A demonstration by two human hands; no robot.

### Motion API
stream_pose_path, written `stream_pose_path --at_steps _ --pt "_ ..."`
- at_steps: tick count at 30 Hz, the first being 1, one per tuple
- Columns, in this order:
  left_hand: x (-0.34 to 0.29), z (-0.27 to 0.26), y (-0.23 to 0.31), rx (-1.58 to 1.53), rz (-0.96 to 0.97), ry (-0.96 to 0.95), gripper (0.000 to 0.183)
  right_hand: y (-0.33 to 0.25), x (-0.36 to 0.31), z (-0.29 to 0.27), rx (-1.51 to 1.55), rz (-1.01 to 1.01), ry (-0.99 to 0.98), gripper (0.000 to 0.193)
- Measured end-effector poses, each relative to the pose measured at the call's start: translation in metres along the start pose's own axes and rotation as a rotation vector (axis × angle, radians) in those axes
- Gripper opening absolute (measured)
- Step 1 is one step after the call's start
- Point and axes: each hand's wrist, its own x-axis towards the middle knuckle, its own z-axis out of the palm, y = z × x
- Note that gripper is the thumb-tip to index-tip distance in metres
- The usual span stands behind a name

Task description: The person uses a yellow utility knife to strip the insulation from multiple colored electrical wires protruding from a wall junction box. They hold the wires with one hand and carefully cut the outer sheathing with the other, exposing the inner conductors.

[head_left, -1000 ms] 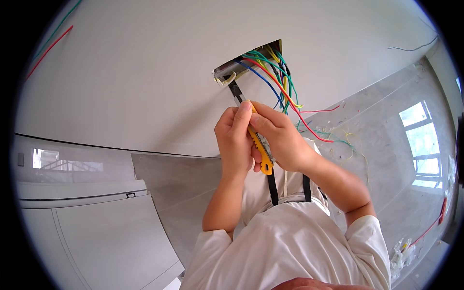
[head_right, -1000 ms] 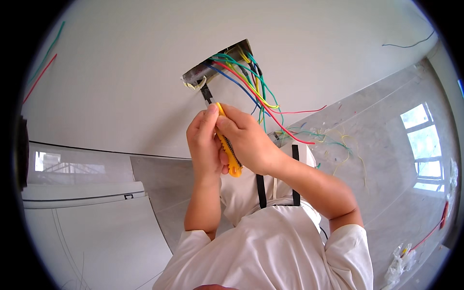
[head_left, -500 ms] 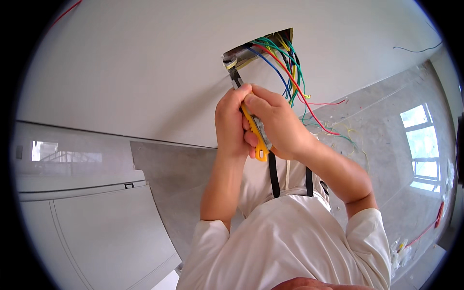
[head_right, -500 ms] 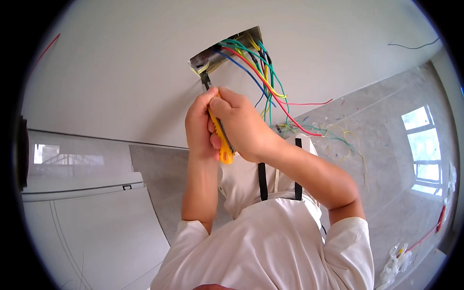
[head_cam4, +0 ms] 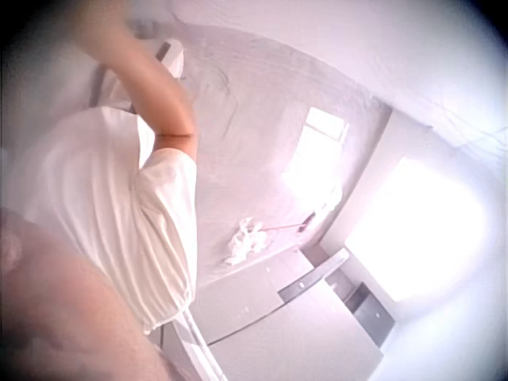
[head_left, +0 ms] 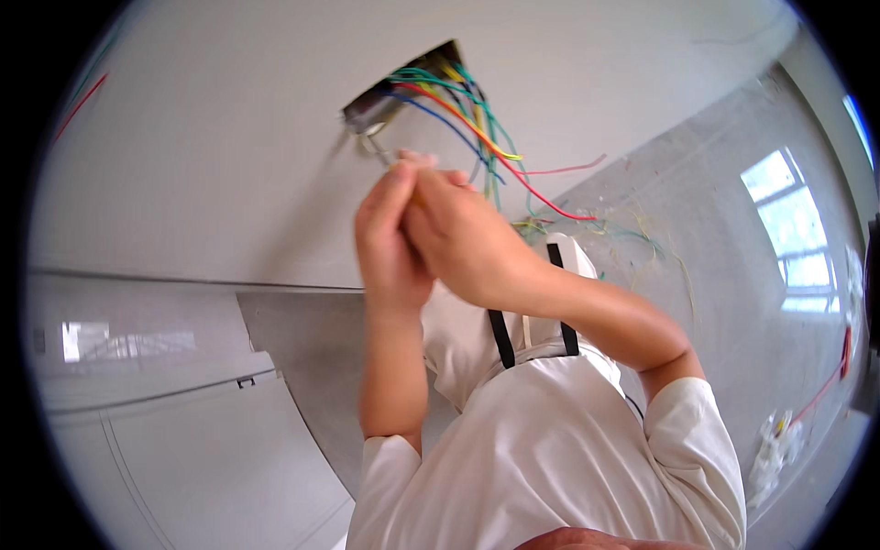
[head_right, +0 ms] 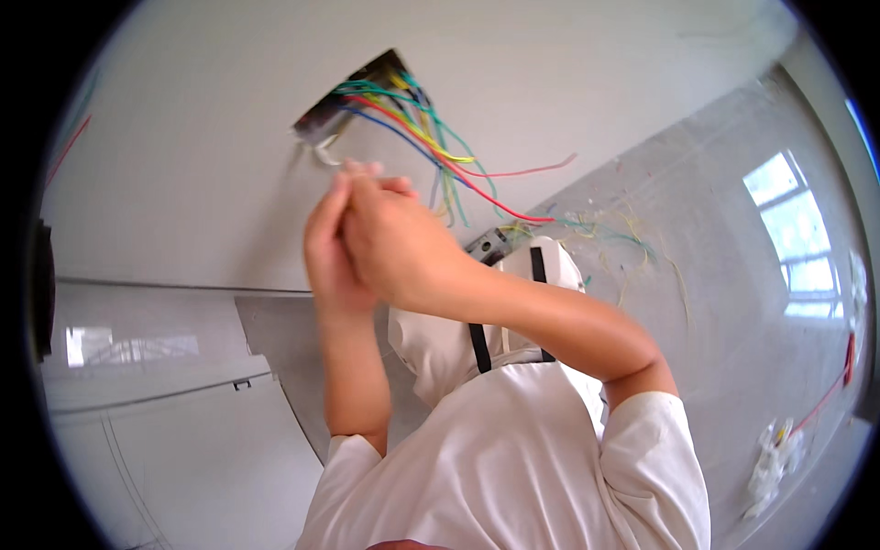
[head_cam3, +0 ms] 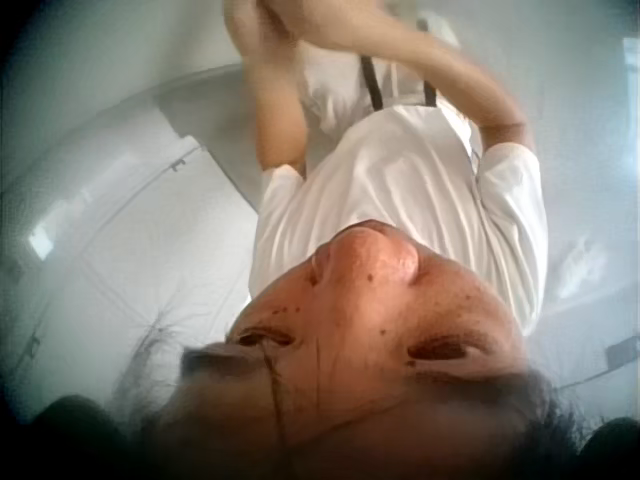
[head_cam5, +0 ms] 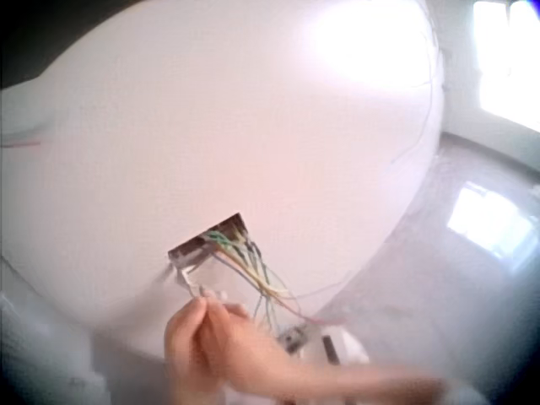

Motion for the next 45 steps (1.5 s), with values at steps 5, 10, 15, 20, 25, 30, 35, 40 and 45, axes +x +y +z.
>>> stream_pose_path --at_steps 5,10,15,20,25,30,35,40,45 --pt "-0.007 0.004 0.015 0.083 0.048 0.103 0.043 -0.019 0.004 0.004 -0.033 -0.023 -0.045 0.040" --pt "0.001 -0.001 0.016 0.303 0.153 0.180 0.040 -0.027 0.011 0.001 -0.131 -0.055 -0.035 0.044" --pt "0.010 -0.004 -0.002 0.955 0.665 0.245 0.039 -0.021 0.018 0.000 -0.247 -0.109 -0.050 0.045" --pt "0.016 -0.002 0.001 0.922 0.700 0.219 0.041 -0.024 0.031 0.005 -0.447 -0.215 0.003 0.028" --pt "0.020 -0.001 -0.008 0.938 0.709 0.212 0.042 -0.025 0.031 0.008 -0.471 -0.095 0.000 0.020" --pt "0.026 0.000 -0.010 0.889 0.652 0.220 0.042 -0.024 0.043 0.011 -0.490 -0.024 -0.024 0.020" --pt "0.015 0.005 -0.007 0.742 0.448 0.244 0.043 -0.006 0.028 0.006 -0.343 -0.185 0.020 0.023" --pt "0.005 0.008 -0.004 0.762 0.383 0.239 0.035 -0.028 0.021 -0.003 -0.216 -0.110 0.066 0.035" --pt "-0.001 -0.001 -0.012 0.690 0.437 0.302 0.031 -0.020 0.025 0.014 -0.420 -0.168 0.091 0.044"
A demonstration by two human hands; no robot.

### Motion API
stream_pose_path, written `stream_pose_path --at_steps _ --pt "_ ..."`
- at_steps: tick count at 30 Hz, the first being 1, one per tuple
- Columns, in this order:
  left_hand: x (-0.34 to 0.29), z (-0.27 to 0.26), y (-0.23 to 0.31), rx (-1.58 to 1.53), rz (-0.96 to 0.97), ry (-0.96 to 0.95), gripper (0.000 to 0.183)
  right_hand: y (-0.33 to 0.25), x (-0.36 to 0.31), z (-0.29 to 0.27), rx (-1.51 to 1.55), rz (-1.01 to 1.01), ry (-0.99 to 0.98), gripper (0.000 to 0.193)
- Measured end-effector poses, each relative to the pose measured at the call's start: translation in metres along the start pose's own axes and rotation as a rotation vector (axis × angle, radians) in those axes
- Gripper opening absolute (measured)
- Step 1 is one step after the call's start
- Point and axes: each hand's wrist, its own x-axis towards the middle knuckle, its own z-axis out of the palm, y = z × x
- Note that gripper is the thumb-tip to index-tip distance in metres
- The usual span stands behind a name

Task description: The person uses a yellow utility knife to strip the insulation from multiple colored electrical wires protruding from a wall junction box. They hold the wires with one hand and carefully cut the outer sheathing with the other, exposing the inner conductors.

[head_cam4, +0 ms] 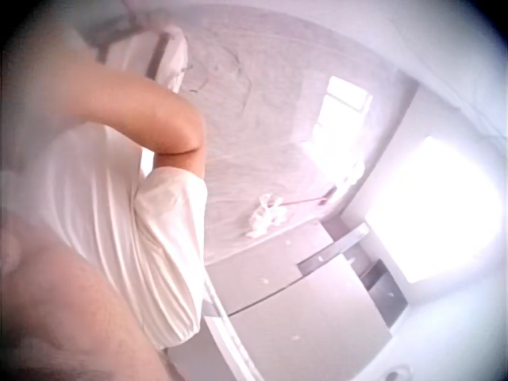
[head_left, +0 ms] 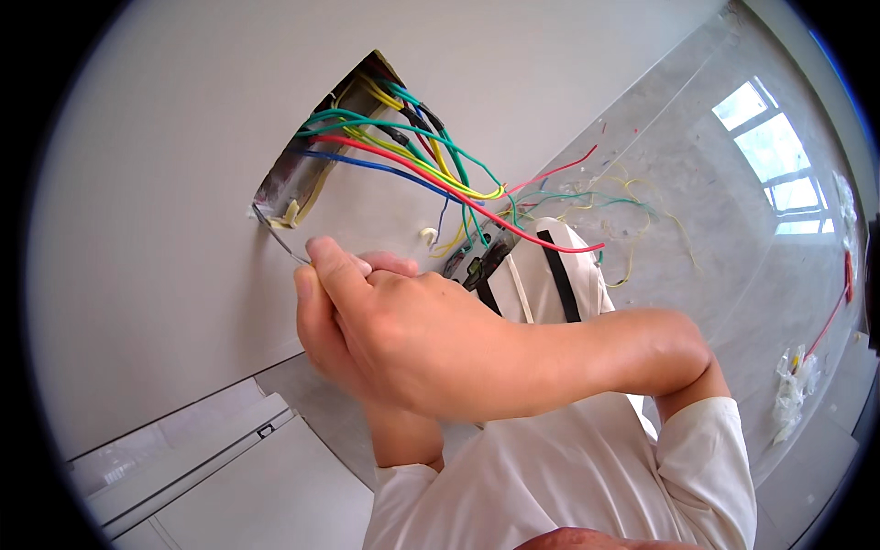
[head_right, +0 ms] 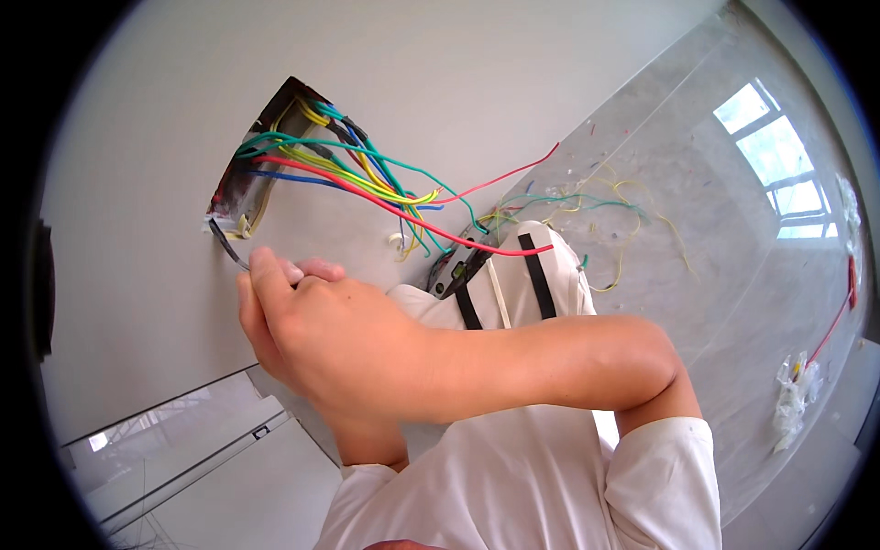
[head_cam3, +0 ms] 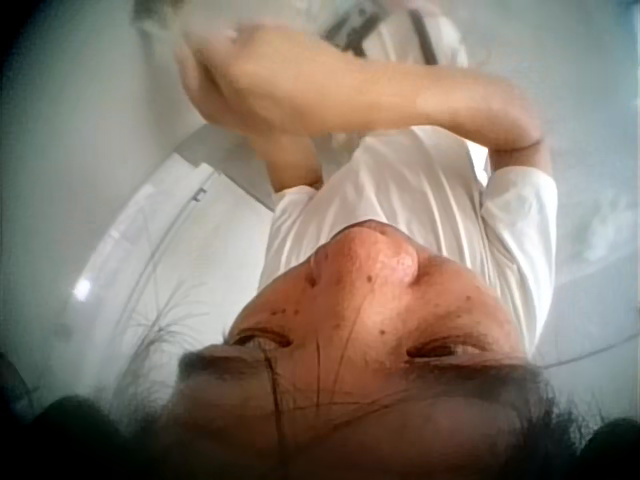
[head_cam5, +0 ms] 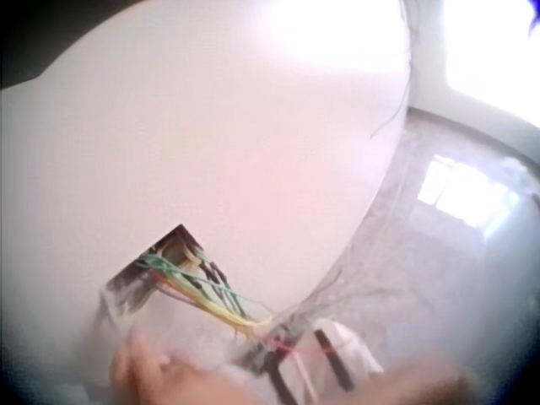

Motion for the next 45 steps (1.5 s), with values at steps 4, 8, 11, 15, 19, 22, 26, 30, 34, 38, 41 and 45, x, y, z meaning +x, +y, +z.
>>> stream_pose_path --at_steps 4,8,11,15,19,22,26,30,34,38,41,45 --pt "-0.004 -0.001 -0.014 -0.239 -0.042 -0.019 0.034 0.004 -0.001 0.000 -0.074 -0.054 0.044 0.047" --pt "-0.006 0.004 -0.022 -0.392 -0.106 -0.003 0.039 0.008 -0.003 -0.004 -0.153 -0.042 -0.017 0.028" --pt "-0.002 0.008 -0.020 -0.341 -0.054 0.064 0.038 0.000 0.005 0.001 -0.284 -0.026 -0.085 0.023" --pt "0.011 0.010 -0.029 0.209 0.104 0.073 0.033 0.009 0.014 -0.004 -0.193 -0.012 -0.117 0.022" --pt "0.012 0.005 -0.008 0.292 0.103 0.102 0.030 0.002 0.009 -0.005 0.019 0.008 -0.070 0.022" --pt "0.011 0.013 -0.009 0.335 0.117 0.099 0.027 0.010 0.012 0.001 0.035 -0.088 0.119 0.021" --pt "0.004 0.023 -0.008 0.463 0.118 0.140 0.024 0.014 0.001 0.011 -0.024 -0.062 0.068 0.022" --pt "0.006 0.024 -0.018 0.520 0.138 0.132 0.023 0.016 0.001 0.007 -0.112 -0.056 0.078 0.028" --pt "0.011 0.017 -0.012 0.498 0.218 0.077 0.023 0.008 0.007 -0.002 -0.078 0.022 -0.055 0.033" --pt "0.000 0.020 0.006 0.163 0.011 0.179 0.030 -0.003 0.004 0.019 -0.114 0.036 -0.101 0.039" --pt "0.016 0.013 0.008 0.065 0.004 0.093 0.029 0.015 0.002 0.031 -0.077 0.067 0.015 0.043" --pt "0.024 -0.006 -0.015 0.261 0.131 0.012 0.029 0.011 0.001 0.017 -0.098 0.079 -0.101 0.049"
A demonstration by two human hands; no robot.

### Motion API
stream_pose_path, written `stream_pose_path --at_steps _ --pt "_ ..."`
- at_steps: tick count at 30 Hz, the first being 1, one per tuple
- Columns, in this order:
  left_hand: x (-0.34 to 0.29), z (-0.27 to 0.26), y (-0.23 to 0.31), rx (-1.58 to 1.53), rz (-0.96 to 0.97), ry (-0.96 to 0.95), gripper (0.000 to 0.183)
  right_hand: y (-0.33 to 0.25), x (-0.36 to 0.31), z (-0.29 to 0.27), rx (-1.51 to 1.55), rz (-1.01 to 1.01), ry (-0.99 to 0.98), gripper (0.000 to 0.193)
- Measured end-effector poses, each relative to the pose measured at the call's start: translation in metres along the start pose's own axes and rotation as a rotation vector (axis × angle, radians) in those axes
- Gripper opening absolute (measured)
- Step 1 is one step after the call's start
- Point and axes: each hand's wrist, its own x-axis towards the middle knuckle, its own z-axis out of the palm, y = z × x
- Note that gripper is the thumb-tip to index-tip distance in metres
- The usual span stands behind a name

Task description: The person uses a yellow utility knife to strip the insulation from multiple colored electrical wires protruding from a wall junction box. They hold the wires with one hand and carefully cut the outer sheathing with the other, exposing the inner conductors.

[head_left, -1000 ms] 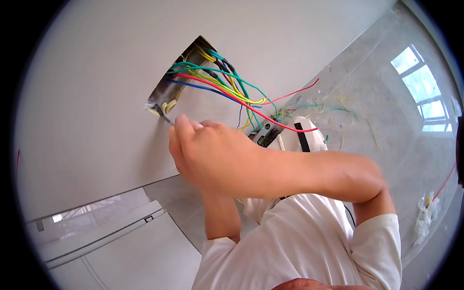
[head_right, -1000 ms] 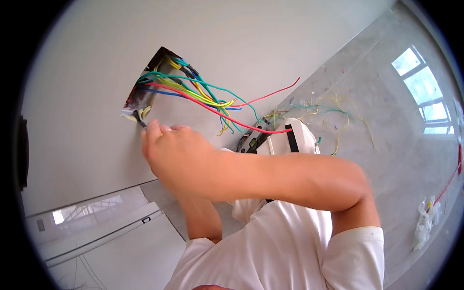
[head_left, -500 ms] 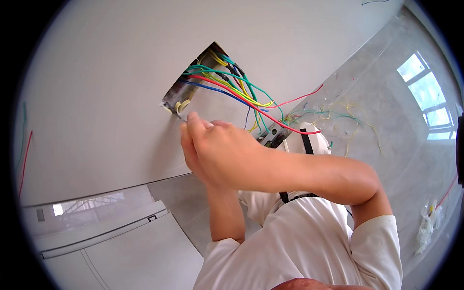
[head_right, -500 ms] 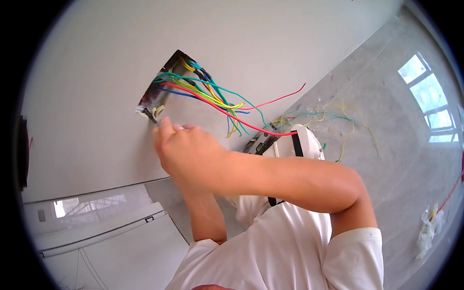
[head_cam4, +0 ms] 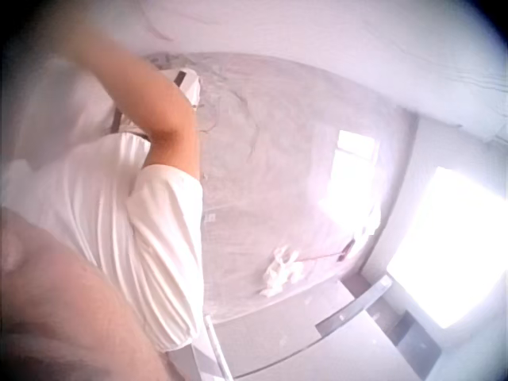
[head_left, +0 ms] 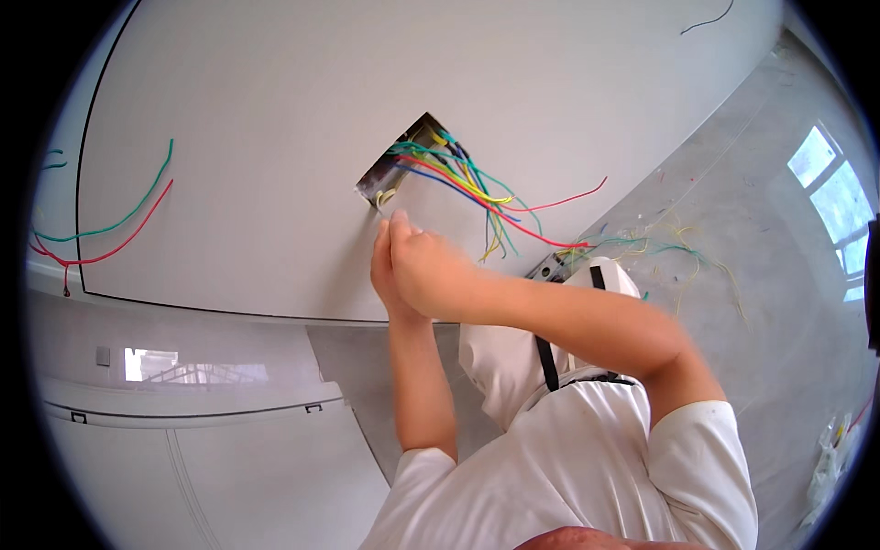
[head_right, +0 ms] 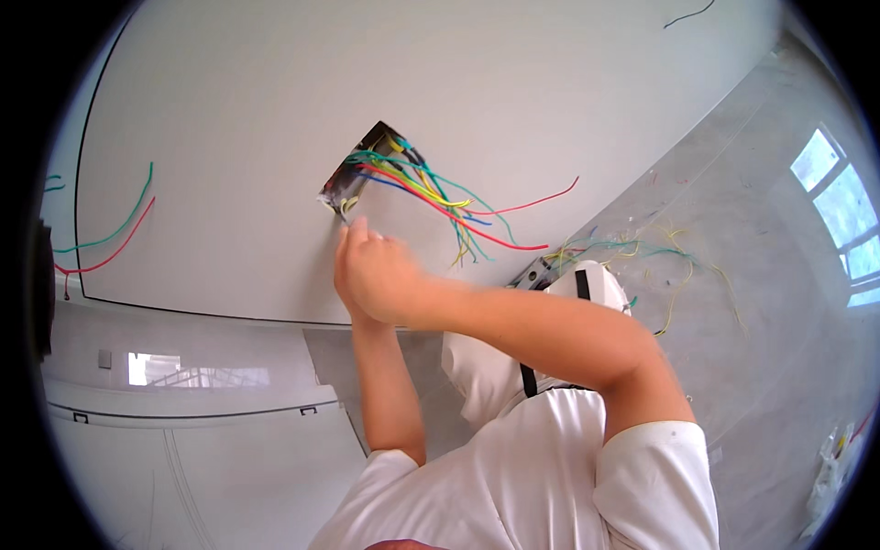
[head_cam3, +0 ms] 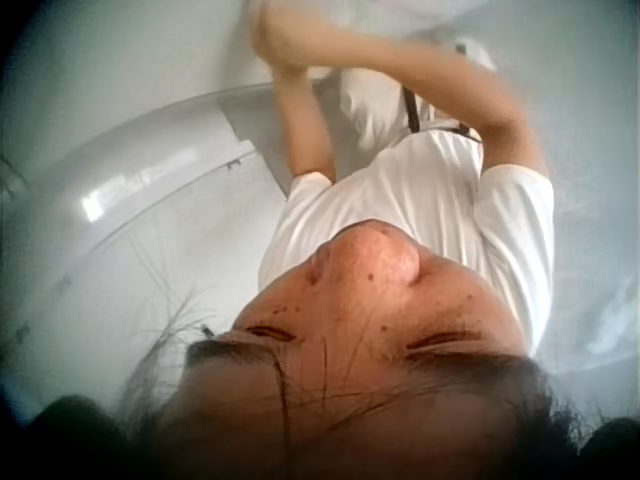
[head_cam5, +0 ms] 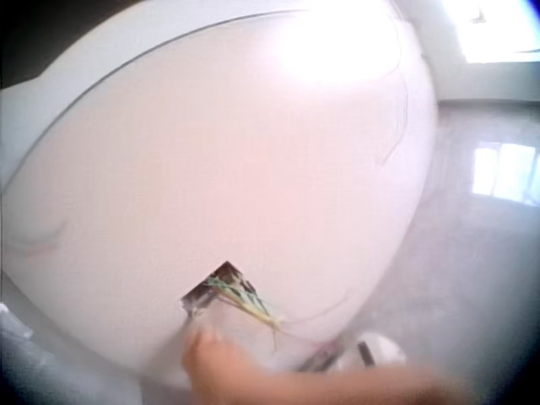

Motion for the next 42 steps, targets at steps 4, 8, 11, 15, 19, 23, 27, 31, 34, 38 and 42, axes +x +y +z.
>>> stream_pose_path --at_steps 4,8,11,15,19,23,27,31,34,38,42 --pt "-0.007 -0.002 -0.024 0.358 0.258 -0.002 0.029 -0.009 0.008 0.052 -0.121 0.068 0.143 0.044" --pt "-0.011 -0.008 -0.023 0.044 0.129 -0.031 0.030 -0.010 0.015 0.044 -0.088 -0.027 0.190 0.027" --pt "-0.008 -0.005 0.007 -0.375 -0.137 -0.032 0.028 0.007 0.009 0.019 0.218 -0.046 0.179 0.025" --pt "-0.019 0.001 0.047 -0.546 -0.321 -0.154 0.036 0.008 -0.023 -0.040 0.504 0.111 -0.105 0.043" --pt "-0.020 0.000 0.067 -0.484 -0.404 -0.163 0.041 0.005 -0.022 -0.038 0.871 0.319 -0.158 0.040" --pt "-0.012 0.004 0.057 -0.430 -0.442 -0.127 0.041 0.009 -0.017 -0.028 0.928 0.341 -0.104 0.038" --pt "-0.007 0.003 0.053 -0.409 -0.478 -0.130 0.039 0.013 -0.012 -0.024 1.086 0.387 -0.134 0.028" --pt "-0.007 -0.005 0.059 -0.556 -0.577 -0.058 0.038 0.012 -0.004 -0.022 1.276 0.459 -0.246 0.025" --pt "-0.007 -0.013 0.057 -0.579 -0.589 -0.031 0.036 0.002 0.000 -0.034 1.334 0.526 -0.321 0.021" --pt "-0.008 -0.011 0.045 -0.593 -0.563 0.015 0.032 -0.008 0.003 -0.043 1.369 0.560 -0.363 0.018" --pt "-0.006 -0.015 0.045 -0.560 -0.561 -0.003 0.031 -0.006 0.005 -0.040 1.380 0.544 -0.368 0.017"
